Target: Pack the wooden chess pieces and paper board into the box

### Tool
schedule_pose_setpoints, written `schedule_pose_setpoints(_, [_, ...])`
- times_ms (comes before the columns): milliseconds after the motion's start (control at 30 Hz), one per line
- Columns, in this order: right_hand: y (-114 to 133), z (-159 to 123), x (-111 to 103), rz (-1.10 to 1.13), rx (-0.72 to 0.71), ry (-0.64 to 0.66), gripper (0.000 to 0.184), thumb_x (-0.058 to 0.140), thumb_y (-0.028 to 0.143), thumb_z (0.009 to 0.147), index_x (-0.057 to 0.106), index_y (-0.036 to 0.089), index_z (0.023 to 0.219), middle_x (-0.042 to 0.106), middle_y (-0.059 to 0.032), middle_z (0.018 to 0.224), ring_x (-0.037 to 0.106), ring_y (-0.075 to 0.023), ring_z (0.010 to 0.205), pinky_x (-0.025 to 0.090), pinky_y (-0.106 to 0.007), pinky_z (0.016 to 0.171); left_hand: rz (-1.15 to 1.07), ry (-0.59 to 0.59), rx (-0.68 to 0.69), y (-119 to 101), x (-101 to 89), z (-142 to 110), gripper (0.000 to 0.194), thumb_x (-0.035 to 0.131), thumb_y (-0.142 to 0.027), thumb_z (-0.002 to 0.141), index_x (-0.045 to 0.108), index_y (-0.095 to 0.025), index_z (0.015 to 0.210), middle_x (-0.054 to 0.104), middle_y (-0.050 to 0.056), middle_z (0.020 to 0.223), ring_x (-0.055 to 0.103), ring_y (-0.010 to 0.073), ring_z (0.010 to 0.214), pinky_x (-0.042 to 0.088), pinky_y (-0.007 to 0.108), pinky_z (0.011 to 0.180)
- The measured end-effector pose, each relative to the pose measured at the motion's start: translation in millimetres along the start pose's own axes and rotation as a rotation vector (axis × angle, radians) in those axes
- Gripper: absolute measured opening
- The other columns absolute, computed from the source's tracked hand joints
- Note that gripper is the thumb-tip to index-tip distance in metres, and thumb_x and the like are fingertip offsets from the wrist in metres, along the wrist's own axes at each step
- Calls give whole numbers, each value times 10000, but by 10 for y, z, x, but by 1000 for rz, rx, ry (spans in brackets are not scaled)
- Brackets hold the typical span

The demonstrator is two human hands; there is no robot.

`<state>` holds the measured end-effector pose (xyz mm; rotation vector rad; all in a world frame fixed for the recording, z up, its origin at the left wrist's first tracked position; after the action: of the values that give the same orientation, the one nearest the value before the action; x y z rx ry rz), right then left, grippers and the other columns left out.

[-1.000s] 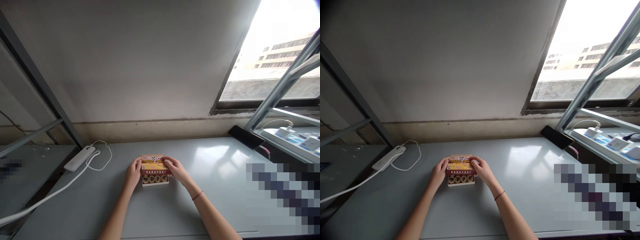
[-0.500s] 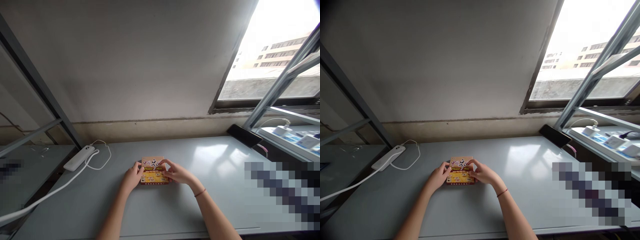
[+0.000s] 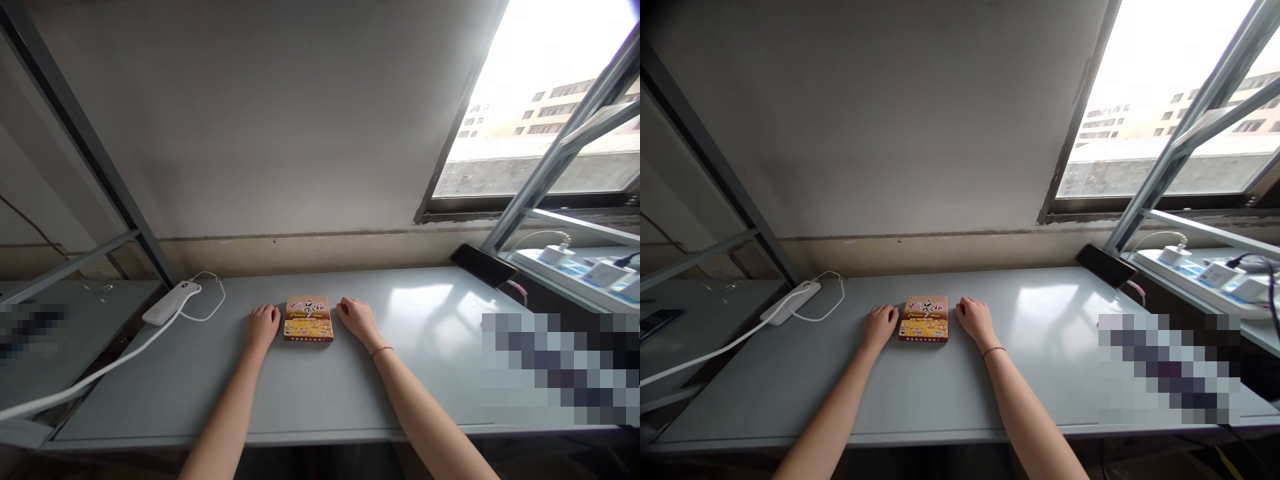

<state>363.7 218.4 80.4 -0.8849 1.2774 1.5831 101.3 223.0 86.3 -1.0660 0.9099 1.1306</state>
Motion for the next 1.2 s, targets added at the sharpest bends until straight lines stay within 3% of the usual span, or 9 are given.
schedule_pose_setpoints(167, [77, -19, 47, -136, 36, 36, 342, 374, 300, 924, 633, 173, 740, 687, -100, 791, 602, -181, 707, 303, -268, 635, 49, 66, 13, -39, 58, -3, 295, 392, -264, 898, 669, -182, 836, 695, 103, 806, 637, 227, 777, 408, 304, 714])
schedule_pose_setpoints(267, [78, -38, 17, -139, 80, 52, 431, 316, 352, 951, 662, 171, 770, 691, -115, 795, 608, -193, 695, 300, -270, 601, 58, 80, 5, -47, 59, 10, 326, 359, -275, 916, 650, -192, 1035, 694, 91, 820, 636, 221, 761, 415, 302, 703])
schedule_pose_setpoints(367, [81, -72, -41, -67, 49, 59, 490, 243, 433, 973, 668, 203, 892, 687, -70, 762, 605, -177, 682, 312, -252, 605, 39, 47, 79, -61, 52, 31, 449, 350, -210, 909, 455, -244, 1344, 652, 95, 1101, 607, 225, 930, 421, 306, 757])
schedule_pose_setpoints(433, [98, -101, -77, 45, -31, 59, 457, 260, 483, 964, 641, 237, 1014, 675, -25, 725, 598, -161, 674, 326, -237, 632, 4, 38, 182, -70, 65, 50, 539, 368, -147, 881, 380, -281, 1403, 560, 76, 1289, 533, 236, 1089, 407, 321, 831])
schedule_pose_setpoints(500, [116, -124, -97, 131, -105, 54, 425, 310, 508, 945, 629, 251, 1058, 673, -6, 739, 592, -148, 681, 333, -229, 659, -35, 53, 249, -69, 94, 70, 539, 370, -125, 873, 407, -280, 1387, 528, 59, 1341, 474, 247, 1165, 389, 347, 881])
schedule_pose_setpoints(633, [118, -125, -77, 141, -149, 34, 426, 319, 503, 943, 664, 254, 965, 689, -19, 865, 594, -145, 733, 335, -223, 680, -68, 70, 243, -56, 142, 83, 486, 367, -132, 884, 455, -257, 1345, 593, 61, 1269, 478, 245, 1156, 384, 373, 898])
schedule_pose_setpoints(833, [102, -13, -2, -59, 49, 47, 445, 254, 375, 978, 649, 208, 860, 688, -67, 803, 601, -166, 704, 297, -237, 577, -43, 48, 158, -82, 100, 72, 419, 359, -142, 894, 520, -212, 1275, 582, 104, 1240, 495, 253, 1120, 393, 369, 891])
schedule_pose_setpoints(1000, [150, 118, 66, -143, 85, 47, 378, 351, 323, 937, 675, 183, 802, 697, -104, 813, 629, -194, 715, 293, -253, 552, -29, 71, 144, -96, 93, 164, 274, 392, -180, 899, 623, -202, 1044, 634, 90, 1043, 564, 223, 980, 417, 326, 835])
schedule_pose_setpoints(1200, [139, 136, 98, -174, 89, 59, 388, 353, 351, 940, 680, 195, 801, 701, -106, 831, 637, -199, 727, 308, -258, 558, -69, 88, 174, -29, 140, 226, 259, 408, -178, 898, 622, -204, 1041, 657, 71, 1034, 575, 204, 979, 408, 307, 865])
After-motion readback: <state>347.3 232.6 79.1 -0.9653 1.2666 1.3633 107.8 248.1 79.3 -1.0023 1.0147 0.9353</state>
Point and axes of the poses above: each hand's wrist, its own z-axis towards the middle knuckle, its own x-axis out of the palm, y = z × x, the point moved 1 cm from there along z, towards the middle knuckle
